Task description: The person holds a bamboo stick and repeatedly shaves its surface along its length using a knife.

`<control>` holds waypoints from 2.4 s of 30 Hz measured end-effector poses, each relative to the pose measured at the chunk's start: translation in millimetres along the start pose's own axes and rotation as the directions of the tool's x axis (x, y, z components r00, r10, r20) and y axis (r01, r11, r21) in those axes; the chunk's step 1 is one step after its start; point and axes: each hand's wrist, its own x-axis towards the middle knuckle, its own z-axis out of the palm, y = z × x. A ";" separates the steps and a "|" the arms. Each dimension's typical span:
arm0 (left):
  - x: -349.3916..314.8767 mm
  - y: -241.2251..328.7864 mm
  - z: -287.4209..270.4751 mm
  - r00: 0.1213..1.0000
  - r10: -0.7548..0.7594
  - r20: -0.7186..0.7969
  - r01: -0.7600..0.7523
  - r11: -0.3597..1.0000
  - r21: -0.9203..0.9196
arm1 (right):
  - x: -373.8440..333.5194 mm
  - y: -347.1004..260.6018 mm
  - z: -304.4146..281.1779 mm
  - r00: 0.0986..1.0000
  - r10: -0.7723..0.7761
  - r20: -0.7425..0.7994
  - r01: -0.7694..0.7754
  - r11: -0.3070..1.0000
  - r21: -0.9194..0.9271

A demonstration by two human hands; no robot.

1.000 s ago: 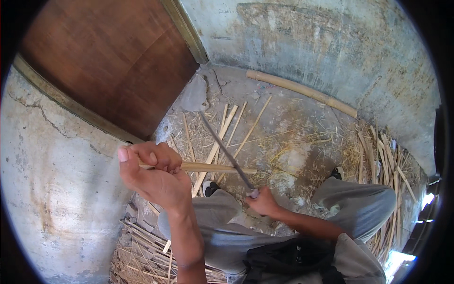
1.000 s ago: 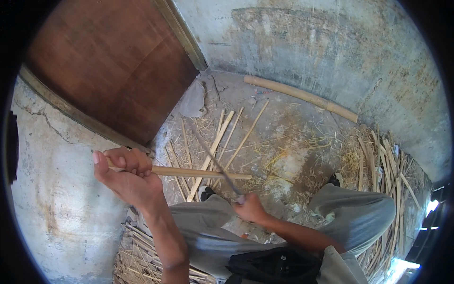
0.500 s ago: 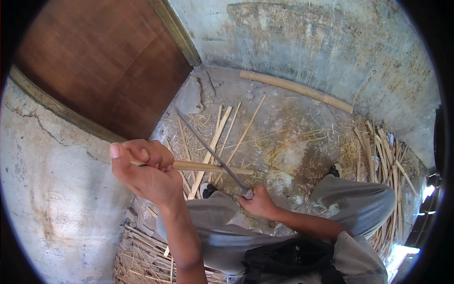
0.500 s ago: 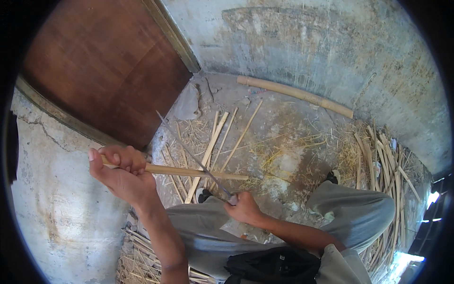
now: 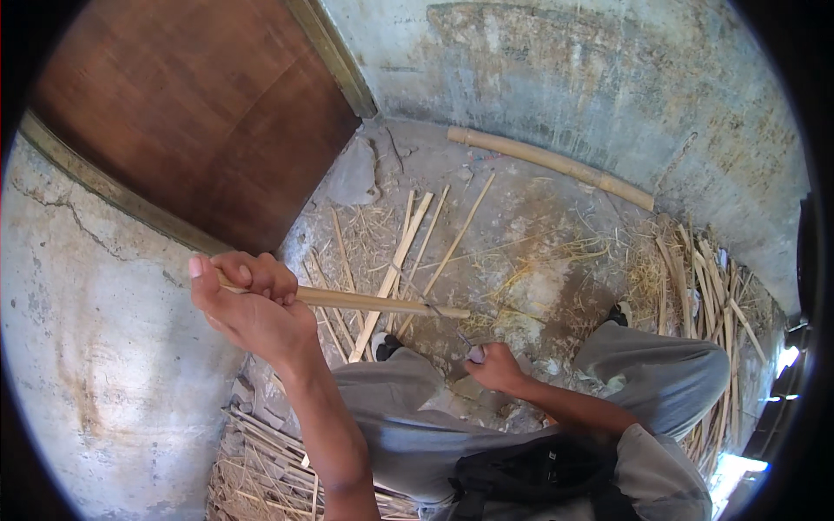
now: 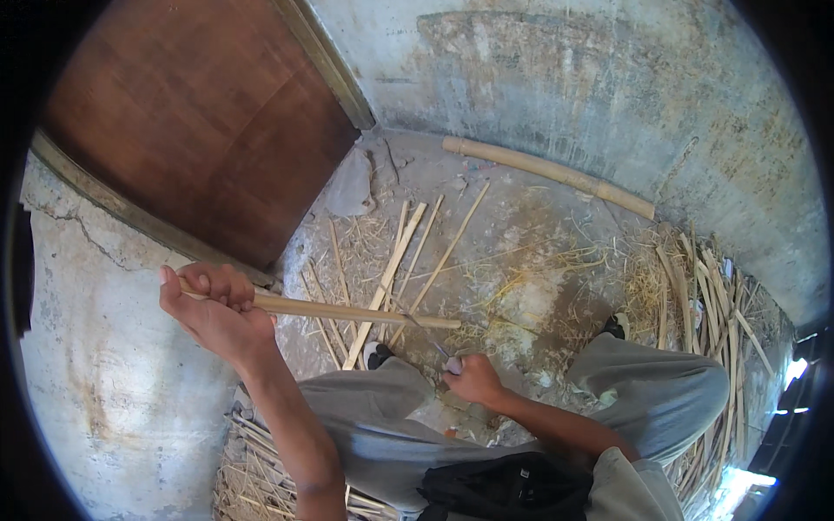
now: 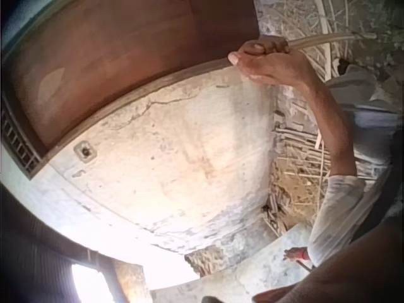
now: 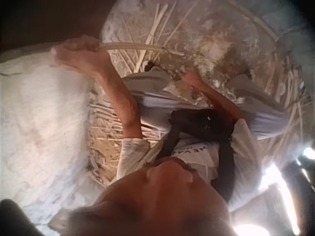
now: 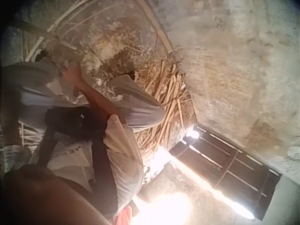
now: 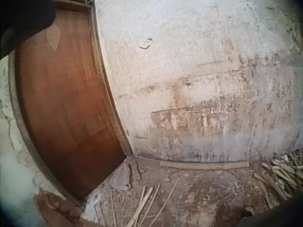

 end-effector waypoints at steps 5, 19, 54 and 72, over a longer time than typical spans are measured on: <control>8.4 -2.7 -2.6 0.999 -0.004 -0.047 0.002 1.000 -0.022 | 1.9 114.7 42.8 0.985 -0.167 0.034 0.170 0.946 -0.277; 1.3 -5.6 3.0 1.000 -0.007 0.005 0.007 1.000 0.009 | -3.3 33.7 9.1 0.995 0.092 0.029 -0.093 0.994 0.064; 2.7 7.0 -9.8 0.987 0.064 -0.149 -0.059 0.998 0.039 | 9.2 40.7 22.1 0.998 0.056 0.015 -0.056 0.997 -0.045; -2.2 10.1 -6.7 0.994 0.058 -0.092 -0.058 0.998 0.004 | 14.8 -13.8 20.0 0.955 -0.036 -0.294 0.132 0.939 0.316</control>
